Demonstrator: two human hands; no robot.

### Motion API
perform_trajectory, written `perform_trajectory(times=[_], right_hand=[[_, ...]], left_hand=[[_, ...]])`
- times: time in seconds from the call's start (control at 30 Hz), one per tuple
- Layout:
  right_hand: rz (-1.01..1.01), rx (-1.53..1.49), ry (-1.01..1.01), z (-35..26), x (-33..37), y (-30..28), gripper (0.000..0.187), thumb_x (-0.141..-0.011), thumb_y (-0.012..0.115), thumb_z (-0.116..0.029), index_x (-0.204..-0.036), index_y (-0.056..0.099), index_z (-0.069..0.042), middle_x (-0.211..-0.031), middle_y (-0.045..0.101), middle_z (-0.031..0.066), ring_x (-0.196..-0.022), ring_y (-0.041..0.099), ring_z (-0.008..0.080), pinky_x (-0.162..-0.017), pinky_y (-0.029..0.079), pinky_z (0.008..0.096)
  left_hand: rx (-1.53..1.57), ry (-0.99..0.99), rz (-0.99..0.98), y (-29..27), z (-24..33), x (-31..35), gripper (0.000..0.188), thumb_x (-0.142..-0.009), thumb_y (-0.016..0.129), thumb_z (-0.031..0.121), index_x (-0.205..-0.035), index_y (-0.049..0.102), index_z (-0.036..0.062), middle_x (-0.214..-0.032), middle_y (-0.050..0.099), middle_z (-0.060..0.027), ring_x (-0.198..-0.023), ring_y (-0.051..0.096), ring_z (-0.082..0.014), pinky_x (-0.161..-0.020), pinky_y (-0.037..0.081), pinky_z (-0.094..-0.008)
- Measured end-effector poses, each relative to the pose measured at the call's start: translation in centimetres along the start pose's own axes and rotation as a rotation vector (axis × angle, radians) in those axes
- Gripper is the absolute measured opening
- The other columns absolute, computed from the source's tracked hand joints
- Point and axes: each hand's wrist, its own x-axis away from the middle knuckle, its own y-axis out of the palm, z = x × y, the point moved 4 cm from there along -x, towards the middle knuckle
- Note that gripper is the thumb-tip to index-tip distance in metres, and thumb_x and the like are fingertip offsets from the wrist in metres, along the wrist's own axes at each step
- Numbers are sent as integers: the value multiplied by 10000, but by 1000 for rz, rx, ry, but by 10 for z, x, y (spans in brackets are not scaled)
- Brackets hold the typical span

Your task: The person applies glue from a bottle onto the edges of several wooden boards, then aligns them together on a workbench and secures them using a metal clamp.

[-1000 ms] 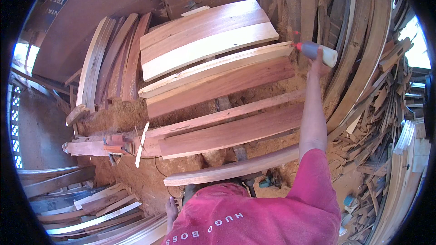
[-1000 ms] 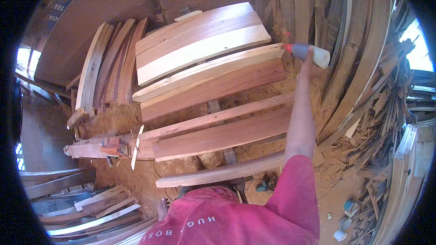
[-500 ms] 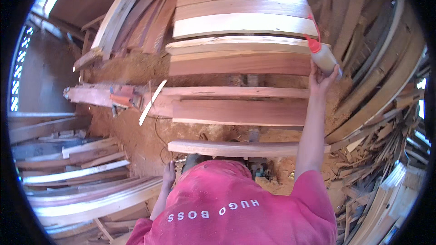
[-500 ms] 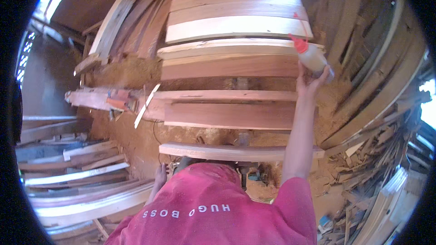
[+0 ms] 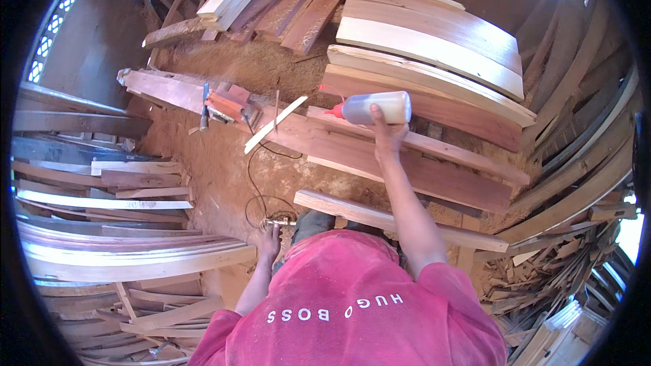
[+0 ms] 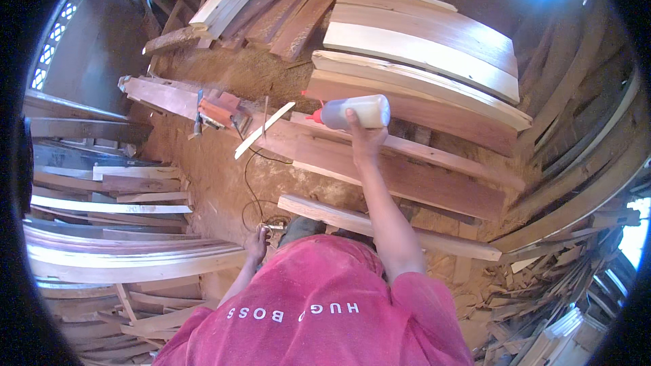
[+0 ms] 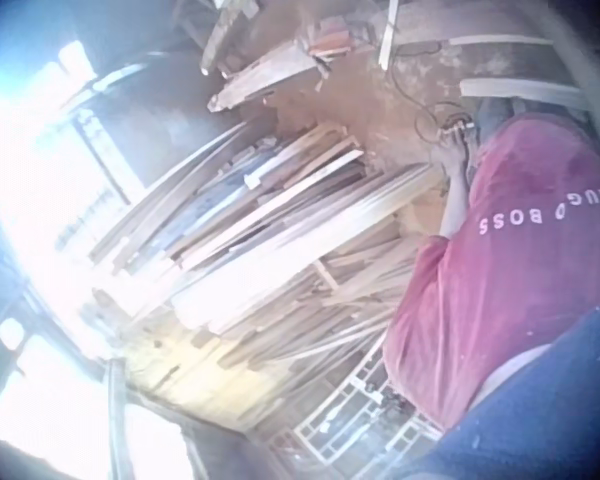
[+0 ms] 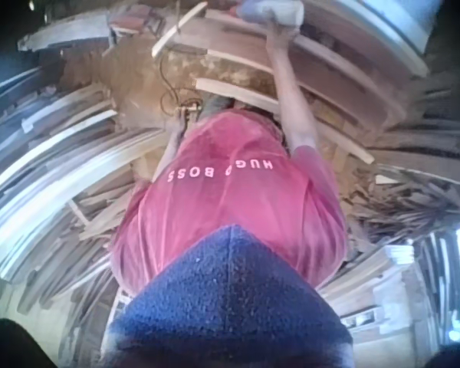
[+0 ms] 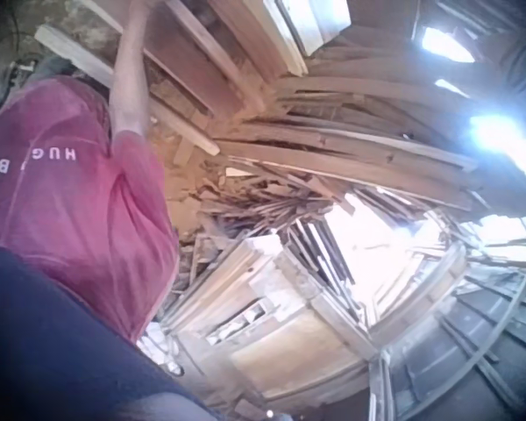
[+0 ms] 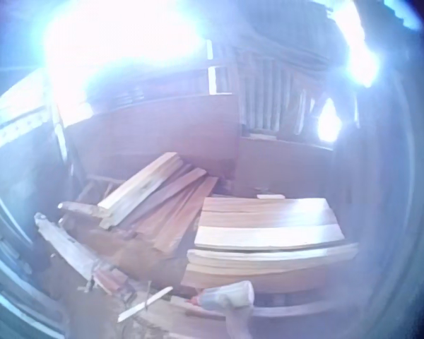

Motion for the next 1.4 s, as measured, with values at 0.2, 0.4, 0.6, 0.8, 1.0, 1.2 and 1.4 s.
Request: perform_trajectory(times=[0.2,0.4,0.6,0.8,1.0,1.2,1.4], right_hand=[[24,236,-187,9,15,54,540,-695,849,-247,-1091,587,10,-1005,642,92,-892,618,178,-797,505,329],[26,284,-165,16,20,62,522,-698,845,-277,-1068,600,-2,-975,650,85,-870,621,176,-799,500,325],[16,350,-175,16,21,48,564,-704,845,-231,-1134,565,5,-1035,632,99,-891,619,176,-746,556,325],[176,427,-123,-12,31,16,636,-711,840,-237,-1209,524,2,-1110,600,118,-986,585,203,-848,504,350],[311,433,-269,-31,29,-43,617,-699,848,-263,-1162,555,21,-1095,631,132,-976,611,224,-873,488,382],[371,334,-268,-51,29,-97,564,-734,826,-222,-1167,553,15,-1085,633,123,-957,616,201,-852,495,352],[377,171,-232,-70,32,-145,561,-764,798,-174,-1203,510,21,-1101,606,126,-954,611,201,-779,575,345]], left_hand=[[120,-33,60,-29,-35,9,470,-1005,386,401,-1121,574,-14,-968,622,-117,-864,596,-180,-715,496,-309],[114,-122,46,-43,-60,9,507,-1000,379,428,-1148,566,-20,-1011,631,-147,-891,602,-205,-740,494,-320],[97,-93,29,-46,-58,-7,538,-998,363,457,-1164,563,-14,-1014,633,-162,-891,600,-223,-756,489,-327],[129,-5,-2,-43,-48,-30,501,-999,373,444,-1121,580,5,-981,619,-119,-895,577,-196,-738,487,-324],[136,17,-40,-30,-34,-46,474,-996,402,431,-1078,597,6,-917,613,-94,-821,561,-167,-681,472,-306],[22,17,-89,-18,3,-44,462,-993,428,420,-1059,610,1,-903,631,-105,-801,579,-166,-651,475,-300],[67,51,-107,-2,26,-39,457,-994,435,415,-1060,608,-3,-923,649,-98,-828,593,-161,-666,475,-297]])
